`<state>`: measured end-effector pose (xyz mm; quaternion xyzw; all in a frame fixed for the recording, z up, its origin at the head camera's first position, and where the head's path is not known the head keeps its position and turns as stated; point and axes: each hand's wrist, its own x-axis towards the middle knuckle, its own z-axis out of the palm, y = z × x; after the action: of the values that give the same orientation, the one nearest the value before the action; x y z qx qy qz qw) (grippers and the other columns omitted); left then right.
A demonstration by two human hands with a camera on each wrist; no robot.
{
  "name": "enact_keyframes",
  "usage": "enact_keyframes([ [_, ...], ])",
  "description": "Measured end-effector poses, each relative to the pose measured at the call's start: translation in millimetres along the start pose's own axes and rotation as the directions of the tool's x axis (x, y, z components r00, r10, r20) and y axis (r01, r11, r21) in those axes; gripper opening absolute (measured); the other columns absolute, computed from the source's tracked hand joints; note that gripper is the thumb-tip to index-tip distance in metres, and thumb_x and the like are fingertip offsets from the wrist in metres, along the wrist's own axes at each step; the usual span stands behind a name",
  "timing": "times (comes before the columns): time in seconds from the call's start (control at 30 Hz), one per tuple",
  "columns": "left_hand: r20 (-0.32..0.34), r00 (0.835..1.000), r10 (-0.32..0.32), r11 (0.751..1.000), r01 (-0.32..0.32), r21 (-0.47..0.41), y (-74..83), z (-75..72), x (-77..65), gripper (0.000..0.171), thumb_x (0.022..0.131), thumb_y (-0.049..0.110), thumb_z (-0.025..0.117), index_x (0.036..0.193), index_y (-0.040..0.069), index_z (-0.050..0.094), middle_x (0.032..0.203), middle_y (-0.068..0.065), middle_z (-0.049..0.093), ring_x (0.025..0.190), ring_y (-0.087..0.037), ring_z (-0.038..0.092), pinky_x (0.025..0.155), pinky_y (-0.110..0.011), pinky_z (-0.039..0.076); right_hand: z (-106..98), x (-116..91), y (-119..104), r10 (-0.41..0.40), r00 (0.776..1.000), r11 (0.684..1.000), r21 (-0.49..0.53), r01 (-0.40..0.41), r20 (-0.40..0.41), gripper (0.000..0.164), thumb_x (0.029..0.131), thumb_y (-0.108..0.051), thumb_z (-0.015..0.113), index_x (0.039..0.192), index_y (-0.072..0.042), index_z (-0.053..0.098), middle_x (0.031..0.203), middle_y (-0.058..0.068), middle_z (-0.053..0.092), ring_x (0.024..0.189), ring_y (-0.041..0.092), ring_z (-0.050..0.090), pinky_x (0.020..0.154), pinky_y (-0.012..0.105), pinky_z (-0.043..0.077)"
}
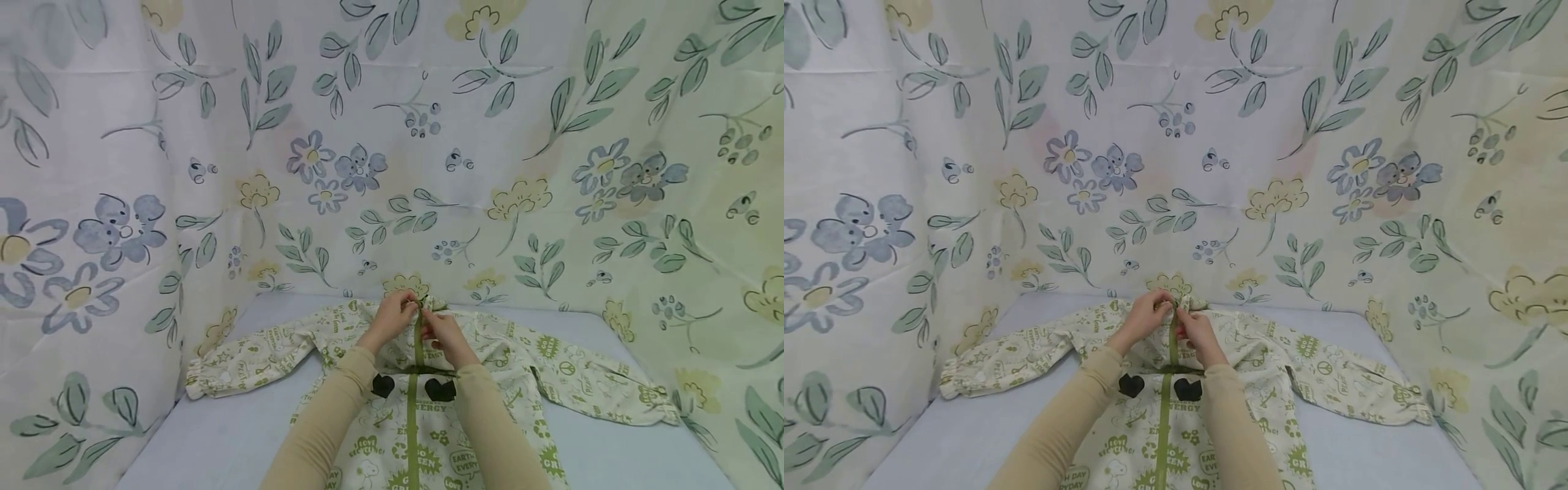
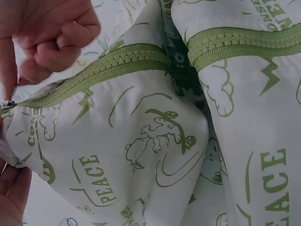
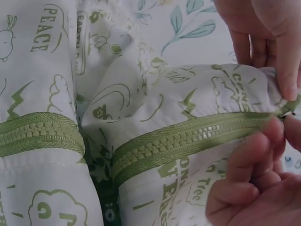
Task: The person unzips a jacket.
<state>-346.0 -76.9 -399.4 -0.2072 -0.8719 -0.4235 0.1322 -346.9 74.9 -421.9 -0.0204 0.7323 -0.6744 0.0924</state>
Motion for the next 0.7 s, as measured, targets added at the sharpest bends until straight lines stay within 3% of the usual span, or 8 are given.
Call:
enact_keyframes([
  [0.23,-0.016,1.000,0.004,1.000,-0.004,-0.002,2.1,-0.1,0.3,0.012,0.097,0.012,0.051,0.098,0.007,0.061,0.096,-0.004,0.056,0.089,-0.020,0.054,0.072,-0.035,0.047,-0.8,1.2,-1.0,-0.056,0.996,0.995,0.086,0.051,0.064,0.029,0.100,-0.029,0.045,0.083,-0.005,0.051,0.062,0.002,0.039,0.050,0.013,0.026,0.049,0.027,0.025],
  [0.43,-0.035,0.999,-0.013,1.000,0.013,-0.009,2.1,1.4,2.0,0.014,0.098,0.015,0.050,0.097,0.007,0.062,0.091,-0.002,0.056,0.079,-0.016,0.052,0.066,-0.033,0.045,3.7,1.2,1.3,-0.071,0.994,0.989,0.137,0.060,0.079,0.027,0.101,-0.026,0.042,0.083,-0.006,0.048,0.059,0.001,0.037,0.047,0.012,0.025,0.048,0.028,0.024],
  [0.7,-0.083,0.997,-0.012,1.000,0.011,-0.009,0.5,1.4,3.5,0.015,0.097,0.014,0.051,0.100,0.005,0.062,0.100,-0.007,0.058,0.091,-0.022,0.057,0.077,-0.038,0.048,8.9,-5.4,7.4,-0.111,0.991,0.987,0.121,0.102,0.070,0.025,0.101,-0.021,0.042,0.082,-0.006,0.046,0.060,0.002,0.037,0.047,0.012,0.025,0.049,0.027,0.025],
])
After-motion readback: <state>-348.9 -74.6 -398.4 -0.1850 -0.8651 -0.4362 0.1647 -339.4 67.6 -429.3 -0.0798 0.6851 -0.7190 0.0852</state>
